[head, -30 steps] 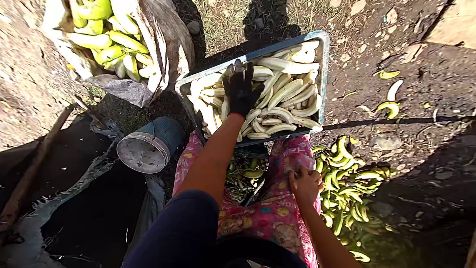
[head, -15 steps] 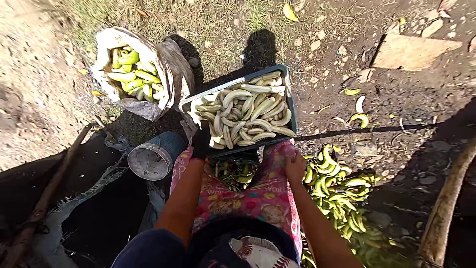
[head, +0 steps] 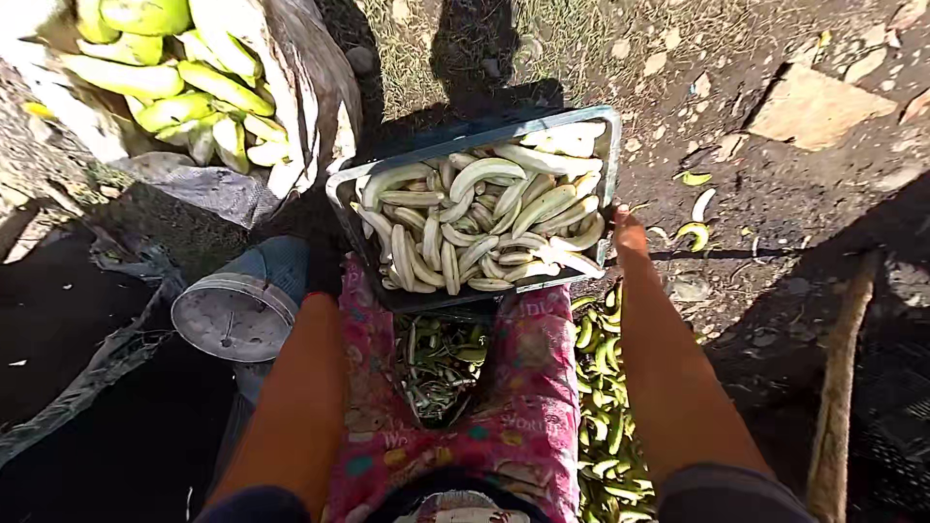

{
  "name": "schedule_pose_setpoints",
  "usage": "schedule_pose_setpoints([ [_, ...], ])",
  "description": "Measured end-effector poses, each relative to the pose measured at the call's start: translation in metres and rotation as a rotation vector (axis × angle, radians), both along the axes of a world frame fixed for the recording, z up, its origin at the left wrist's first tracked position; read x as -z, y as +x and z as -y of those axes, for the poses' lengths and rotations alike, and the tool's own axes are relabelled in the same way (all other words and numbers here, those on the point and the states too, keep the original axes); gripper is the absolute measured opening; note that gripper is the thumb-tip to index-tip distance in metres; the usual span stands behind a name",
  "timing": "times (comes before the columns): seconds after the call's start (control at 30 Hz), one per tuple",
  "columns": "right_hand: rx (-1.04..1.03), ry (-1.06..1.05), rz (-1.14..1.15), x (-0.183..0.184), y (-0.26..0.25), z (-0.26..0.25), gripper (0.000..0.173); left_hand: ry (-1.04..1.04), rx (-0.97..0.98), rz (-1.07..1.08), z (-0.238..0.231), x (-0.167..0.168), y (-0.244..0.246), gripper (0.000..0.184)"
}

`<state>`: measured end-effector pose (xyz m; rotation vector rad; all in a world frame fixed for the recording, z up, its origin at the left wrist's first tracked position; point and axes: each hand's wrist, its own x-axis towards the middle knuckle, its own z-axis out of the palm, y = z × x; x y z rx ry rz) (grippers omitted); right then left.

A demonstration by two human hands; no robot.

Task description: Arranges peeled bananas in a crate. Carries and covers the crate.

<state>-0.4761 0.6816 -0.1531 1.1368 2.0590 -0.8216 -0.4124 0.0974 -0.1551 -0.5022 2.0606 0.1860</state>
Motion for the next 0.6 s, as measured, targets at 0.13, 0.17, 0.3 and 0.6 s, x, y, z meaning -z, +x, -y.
schedule_pose_setpoints([
  [0.13,0.056,-0.039,0.022,0.02,-0.03,0.009,0.086,0.08,-0.158,-0.099,-0.013,0.032,0.012,0.049],
  [0.17,0.083,-0.07,0.007,0.026,-0.028,0.007,0.084,0.063,-0.193,-0.116,-0.026,0.023,0.011,0.049],
  [0.3,0.138,-0.145,-0.057,0.042,-0.017,-0.009,0.083,0.14,-0.408,-0.239,-0.047,0.011,0.021,0.051],
  [0.6,0.164,-0.234,-0.141,0.054,-0.013,-0.012,0.061,0.176,-0.604,-0.158,-0.042,0.053,0.015,0.043],
])
